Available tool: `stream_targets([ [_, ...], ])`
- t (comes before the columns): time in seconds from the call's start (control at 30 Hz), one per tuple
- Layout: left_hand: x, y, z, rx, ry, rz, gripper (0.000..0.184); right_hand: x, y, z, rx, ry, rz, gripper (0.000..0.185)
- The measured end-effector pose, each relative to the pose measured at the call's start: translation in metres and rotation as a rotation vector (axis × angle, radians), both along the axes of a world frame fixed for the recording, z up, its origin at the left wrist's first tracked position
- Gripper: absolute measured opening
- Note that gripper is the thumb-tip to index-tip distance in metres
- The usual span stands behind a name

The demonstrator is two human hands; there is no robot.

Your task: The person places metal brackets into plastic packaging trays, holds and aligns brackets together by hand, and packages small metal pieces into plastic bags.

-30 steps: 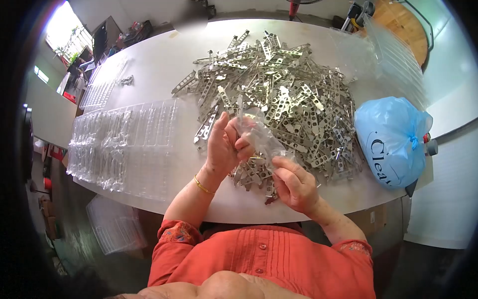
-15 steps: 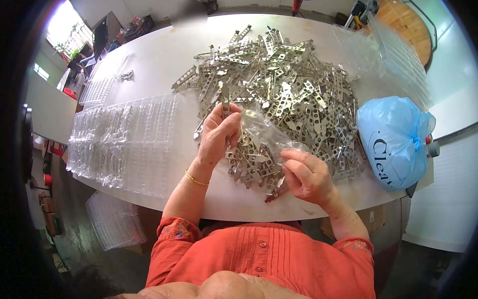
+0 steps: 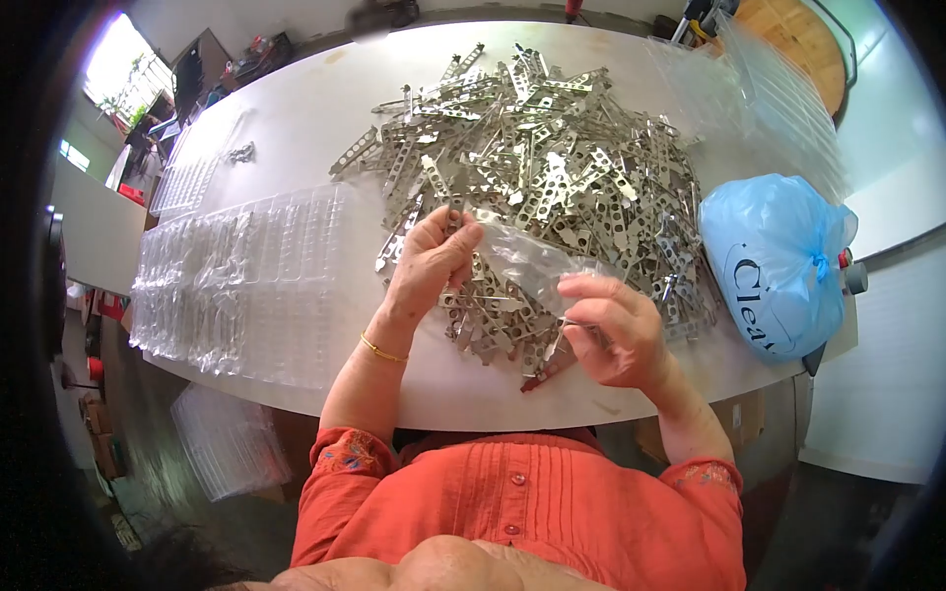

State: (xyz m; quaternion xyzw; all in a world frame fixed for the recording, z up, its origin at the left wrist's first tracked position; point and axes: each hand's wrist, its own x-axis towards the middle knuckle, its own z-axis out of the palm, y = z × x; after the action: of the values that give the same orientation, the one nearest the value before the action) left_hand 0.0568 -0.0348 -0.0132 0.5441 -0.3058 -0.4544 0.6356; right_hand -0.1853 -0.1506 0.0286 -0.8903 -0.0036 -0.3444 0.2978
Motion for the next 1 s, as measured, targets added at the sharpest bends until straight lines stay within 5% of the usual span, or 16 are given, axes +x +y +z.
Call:
stream_targets([
  [0.13,-0.001,0.000,0.000,-0.080,0.073,0.092,0.014,-0.009,-0.009,-0.011,0.379,-0.028,-0.090,0.003],
  [0.47,-0.007,-0.002,-0.002,-0.210,0.039,0.227,0.011,0.020,-0.026,-0.014,1.061,-0.259,-0.224,0.042],
  [0.53,-0.008,-0.002,-0.001,-0.206,0.006,0.235,0.010,0.023,-0.033,-0.013,1.366,-0.220,-0.133,0.045],
  [0.67,-0.011,-0.005,-0.008,-0.267,-0.028,0.270,0.012,0.030,-0.037,-0.007,1.618,-0.021,-0.058,0.028],
  [0.8,-0.013,-0.004,-0.008,-0.236,-0.073,0.262,0.012,0.042,-0.045,-0.025,1.606,-0.091,0.019,0.013],
  [1.0,-0.011,-0.005,-0.009,-0.213,0.043,0.201,0.010,0.050,-0.042,-0.039,1.069,-0.346,-0.218,0.011],
])
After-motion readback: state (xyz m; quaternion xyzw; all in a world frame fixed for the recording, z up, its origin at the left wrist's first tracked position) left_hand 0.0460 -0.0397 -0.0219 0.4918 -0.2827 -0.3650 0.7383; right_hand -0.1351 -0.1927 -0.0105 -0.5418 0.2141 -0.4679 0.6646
